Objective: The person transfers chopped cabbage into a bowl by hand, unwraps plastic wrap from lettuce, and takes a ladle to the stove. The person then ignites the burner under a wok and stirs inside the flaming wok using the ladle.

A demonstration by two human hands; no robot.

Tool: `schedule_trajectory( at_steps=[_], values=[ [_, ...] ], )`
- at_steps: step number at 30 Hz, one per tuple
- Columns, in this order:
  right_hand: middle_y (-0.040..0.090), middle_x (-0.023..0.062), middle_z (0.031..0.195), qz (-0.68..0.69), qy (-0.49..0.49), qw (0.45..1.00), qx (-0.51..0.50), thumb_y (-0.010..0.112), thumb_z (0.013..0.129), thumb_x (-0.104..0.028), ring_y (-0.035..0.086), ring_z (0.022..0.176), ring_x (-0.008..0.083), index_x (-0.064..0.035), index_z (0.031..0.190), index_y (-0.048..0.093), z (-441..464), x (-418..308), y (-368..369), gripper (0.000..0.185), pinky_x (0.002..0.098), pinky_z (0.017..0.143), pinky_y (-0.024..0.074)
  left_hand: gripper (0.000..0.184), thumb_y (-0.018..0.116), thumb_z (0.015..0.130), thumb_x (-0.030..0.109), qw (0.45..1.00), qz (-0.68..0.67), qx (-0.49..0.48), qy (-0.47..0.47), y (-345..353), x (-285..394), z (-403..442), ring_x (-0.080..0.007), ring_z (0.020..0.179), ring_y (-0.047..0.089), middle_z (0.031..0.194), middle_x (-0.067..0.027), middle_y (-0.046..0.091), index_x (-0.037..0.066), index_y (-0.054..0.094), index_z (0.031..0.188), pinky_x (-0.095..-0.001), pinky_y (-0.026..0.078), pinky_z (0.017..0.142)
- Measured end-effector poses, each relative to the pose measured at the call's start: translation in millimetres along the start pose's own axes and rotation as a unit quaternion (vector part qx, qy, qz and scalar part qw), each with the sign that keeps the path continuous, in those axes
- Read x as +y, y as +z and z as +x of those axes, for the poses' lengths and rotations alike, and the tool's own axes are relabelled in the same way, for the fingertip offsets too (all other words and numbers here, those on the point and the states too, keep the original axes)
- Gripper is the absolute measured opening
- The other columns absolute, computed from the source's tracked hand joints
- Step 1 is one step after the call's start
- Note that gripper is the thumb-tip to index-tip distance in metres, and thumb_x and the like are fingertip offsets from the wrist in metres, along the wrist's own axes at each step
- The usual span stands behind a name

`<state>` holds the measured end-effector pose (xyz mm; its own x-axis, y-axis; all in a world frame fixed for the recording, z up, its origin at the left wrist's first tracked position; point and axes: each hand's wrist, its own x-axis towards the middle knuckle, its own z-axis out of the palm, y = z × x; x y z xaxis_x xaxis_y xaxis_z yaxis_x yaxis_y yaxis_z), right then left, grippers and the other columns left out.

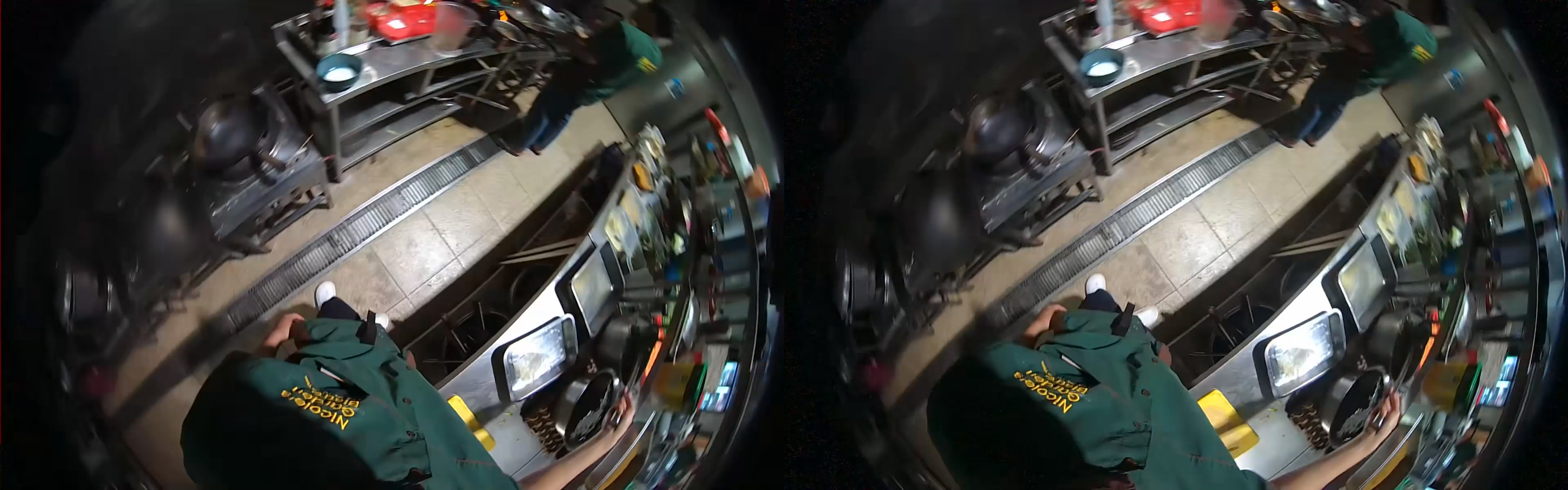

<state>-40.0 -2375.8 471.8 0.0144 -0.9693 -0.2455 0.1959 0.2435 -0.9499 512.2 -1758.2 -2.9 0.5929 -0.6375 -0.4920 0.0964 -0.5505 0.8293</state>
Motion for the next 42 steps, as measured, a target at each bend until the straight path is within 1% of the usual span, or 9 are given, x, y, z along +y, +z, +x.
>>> schedule_trajectory(
  at_steps=[3,6,10,12,13,24,37,40,42],
  values=[
    [0.042,-0.0032,0.057,-0.056,-0.018,0.993,0.106,0.051,0.091,-0.016,0.029,0.039,0.0028,0.0056,0.102,0.056,-38.6,-13.2,48.4,0.024,0.0165,0.034,0.0259,0.028,0.065,0.078,0.023,0.991,0.124,0.022,-0.041,-12.6,-3.5,-22.9,-0.0159,0.081,0.059,0.083,-0.0104,0.065,-0.001,0.063,0.091,-0.0347,0.047,0.072],
    [0.055,0.0042,0.081,0.073,0.08,0.983,-0.149,0.044,0.095,-0.016,0.031,0.045,0.0,0.0092,0.119,0.045,-14.7,-22.1,-44.5,0.035,0.0149,0.033,0.0262,0.035,0.065,0.075,0.03,0.984,0.003,0.06,-0.169,-9.6,-7.5,-40.3,-0.0244,0.078,0.062,0.085,-0.0132,0.065,0.001,0.064,0.094,-0.0366,0.048,0.067],
    [0.057,0.008,0.11,-0.031,0.062,0.997,-0.044,0.039,0.094,-0.01,0.032,0.045,-0.0012,-0.0028,0.129,0.039,-123.7,-28.9,107.3,0.036,0.0098,0.032,0.0248,0.044,0.064,0.077,0.04,0.98,0.017,0.024,-0.196,-8.8,-29.4,-45.2,-0.0242,0.079,0.063,0.086,-0.015,0.066,0.001,0.065,0.097,-0.037,0.049,0.071],
    [0.056,0.0075,0.113,-0.058,0.077,0.97,-0.225,0.044,0.093,-0.012,0.048,0.058,0.0017,-0.0075,0.133,0.04,-147.9,-29.1,127.2,0.04,0.0126,0.041,0.039,0.048,0.062,0.076,0.042,0.969,0.093,-0.002,-0.23,-18.8,-13.9,-34.2,-0.0309,0.085,0.064,0.095,-0.0174,0.065,0.002,0.064,0.102,-0.0392,0.049,0.076],
    [0.057,0.0067,0.11,-0.138,0.015,0.99,-0.018,0.043,0.092,-0.009,0.032,0.045,-0.0019,-0.0063,0.137,0.031,-176.6,-16.9,172.7,0.047,0.0106,0.03,0.0227,0.046,0.061,0.076,0.042,0.971,0.177,0.002,-0.159,-24.4,-13.6,-32.6,-0.0322,0.09,0.062,0.096,-0.0186,0.065,0.003,0.064,0.1,-0.0409,0.048,0.078],
    [0.06,0.0041,0.091,-0.32,0.062,0.895,-0.305,0.055,0.083,-0.015,0.029,0.038,-0.0012,-0.0041,0.136,0.036,-250.8,85.0,410.8,0.057,0.0137,0.033,0.0184,0.035,0.054,0.087,0.035,0.975,-0.139,0.155,-0.081,-138.7,-90.4,-47.9,-0.0189,0.073,0.062,0.08,-0.0102,0.063,0.002,0.06,0.097,-0.0338,0.047,0.066],
    [0.059,0.0202,0.109,-0.212,0.223,0.689,-0.656,0.039,0.094,-0.015,0.036,0.041,0.0035,0.0025,0.131,0.038,-304.0,371.5,791.0,0.04,0.0157,0.033,0.0283,0.028,0.058,0.088,0.032,0.816,-0.347,0.31,-0.344,-118.6,-131.6,-198.0,-0.0132,0.064,0.062,0.074,-0.0066,0.063,0.008,0.06,0.101,-0.0282,0.047,0.049],
    [0.062,0.0098,0.078,-0.348,0.118,0.668,-0.647,0.051,0.086,-0.009,0.04,0.044,0.0056,0.0033,0.115,0.052,-340.1,447.1,863.6,0.032,0.0196,0.037,0.0283,0.026,0.059,0.087,0.028,0.759,-0.419,0.335,-0.369,-95.5,-122.8,-225.2,-0.0176,0.064,0.061,0.074,-0.0083,0.062,0.009,0.061,0.103,-0.0307,0.05,0.055],
    [0.061,0.0104,0.071,-0.414,-0.117,0.588,-0.685,0.054,0.08,-0.011,0.051,0.056,0.017,-0.0008,0.107,0.057,-323.5,510.9,893.7,0.029,0.0267,0.044,0.0373,0.025,0.061,0.084,0.024,0.923,0.175,0.261,-0.223,-38.8,-198.8,-238.5,-0.0214,0.068,0.061,0.078,-0.0119,0.062,0.008,0.061,0.103,-0.0361,0.051,0.057]
  ],
)
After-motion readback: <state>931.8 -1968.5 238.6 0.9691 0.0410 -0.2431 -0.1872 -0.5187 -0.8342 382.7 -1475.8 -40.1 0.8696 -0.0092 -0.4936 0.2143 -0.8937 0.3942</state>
